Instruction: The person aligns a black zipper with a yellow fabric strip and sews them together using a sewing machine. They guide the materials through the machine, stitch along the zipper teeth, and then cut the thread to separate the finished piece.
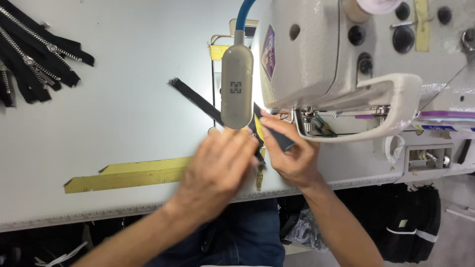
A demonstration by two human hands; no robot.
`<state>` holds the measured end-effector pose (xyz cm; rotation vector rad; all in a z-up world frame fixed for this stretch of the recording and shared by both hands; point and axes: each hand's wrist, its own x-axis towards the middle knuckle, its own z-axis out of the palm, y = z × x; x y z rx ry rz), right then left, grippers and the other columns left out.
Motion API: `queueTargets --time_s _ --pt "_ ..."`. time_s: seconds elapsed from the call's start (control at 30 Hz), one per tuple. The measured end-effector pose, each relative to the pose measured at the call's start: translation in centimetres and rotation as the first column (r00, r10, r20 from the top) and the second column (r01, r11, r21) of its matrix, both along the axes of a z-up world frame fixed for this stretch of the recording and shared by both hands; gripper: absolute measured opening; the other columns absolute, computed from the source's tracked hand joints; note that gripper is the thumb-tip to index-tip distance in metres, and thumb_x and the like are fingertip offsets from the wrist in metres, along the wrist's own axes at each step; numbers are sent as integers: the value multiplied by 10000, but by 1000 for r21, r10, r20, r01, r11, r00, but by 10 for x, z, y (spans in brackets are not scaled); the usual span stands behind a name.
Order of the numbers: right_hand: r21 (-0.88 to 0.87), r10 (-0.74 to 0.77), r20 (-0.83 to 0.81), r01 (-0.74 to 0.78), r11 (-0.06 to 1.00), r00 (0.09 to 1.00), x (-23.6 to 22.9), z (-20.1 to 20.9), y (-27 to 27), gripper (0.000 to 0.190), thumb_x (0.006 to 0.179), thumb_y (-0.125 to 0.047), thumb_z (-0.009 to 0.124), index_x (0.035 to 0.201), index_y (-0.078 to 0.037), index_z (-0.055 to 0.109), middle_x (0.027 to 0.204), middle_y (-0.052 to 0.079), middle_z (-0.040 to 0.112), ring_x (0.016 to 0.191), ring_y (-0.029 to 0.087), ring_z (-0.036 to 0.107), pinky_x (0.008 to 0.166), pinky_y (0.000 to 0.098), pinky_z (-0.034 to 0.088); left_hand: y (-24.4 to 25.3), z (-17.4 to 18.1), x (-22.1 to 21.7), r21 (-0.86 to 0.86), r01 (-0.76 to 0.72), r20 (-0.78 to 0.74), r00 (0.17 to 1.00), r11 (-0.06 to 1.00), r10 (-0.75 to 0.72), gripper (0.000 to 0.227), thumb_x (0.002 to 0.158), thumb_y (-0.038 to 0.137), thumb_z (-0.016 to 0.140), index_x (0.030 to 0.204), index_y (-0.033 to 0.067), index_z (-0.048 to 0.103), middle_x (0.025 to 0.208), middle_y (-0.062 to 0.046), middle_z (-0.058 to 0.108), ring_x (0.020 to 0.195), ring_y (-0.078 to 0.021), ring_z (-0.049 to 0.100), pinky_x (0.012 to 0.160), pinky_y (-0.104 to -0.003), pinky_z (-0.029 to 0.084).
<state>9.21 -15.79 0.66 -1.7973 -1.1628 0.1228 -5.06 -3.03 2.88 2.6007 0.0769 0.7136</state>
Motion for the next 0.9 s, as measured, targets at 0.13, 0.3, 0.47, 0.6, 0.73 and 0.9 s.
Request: queueTargets --time_s 0.13,0.3,0.47,0.6,0.73,0.9 --pt "17 -147 -149 151 988 978 -14 8 1 93 951 63 671 1041 43 674 1057 183 742 1063 288 744 1055 375 587 -27 -25 -8 184 12 -164 986 983 19 555 997 499 651 1337 62 604 1404 -157 609 1325 -358 557 1054 -507 440" --pt "15 -17 190 14 1000 982 -11 13 -3 103 961 65 687 1062 71 666 1066 223 729 1009 335 752 993 375 595 5 -20 -2 414 151 -136 985 898 -103 211 988 82 523 1134 67 675 1240 -127 639 1202 -318 606 1016 -506 493" --pt "-25 110 359 -109 994 927 -5 7 -4 155 980 40 668 1131 73 657 1121 237 702 1001 344 751 942 385 636 32 -18 7 422 241 -57 969 874 -240 188 1017 15 472 930 79 626 913 -97 569 897 -280 575 843 -384 491" --pt "-41 164 382 -160 986 910 2 -2 3 107 985 22 621 1074 58 667 1097 235 731 1074 401 727 968 435 618 36 -21 14 277 236 17 968 931 -250 230 1030 -27 454 877 60 602 875 -105 579 796 -256 546 774 -363 490" --pt "-72 191 382 -177 982 904 10 -18 2 119 972 79 589 1048 56 677 1116 216 732 1089 395 727 947 430 602 34 -34 17 287 239 0 968 927 -250 215 1043 2 462 1019 -5 676 1201 -203 696 1134 -304 664 908 -373 524" --pt "-185 223 402 -159 970 888 15 -24 2 208 930 151 571 1069 17 648 1176 242 731 1114 427 745 986 405 564 43 -37 21 275 281 -1 957 920 -292 123 1030 -1 516 953 19 610 1075 -190 700 998 -285 682 854 -374 539"
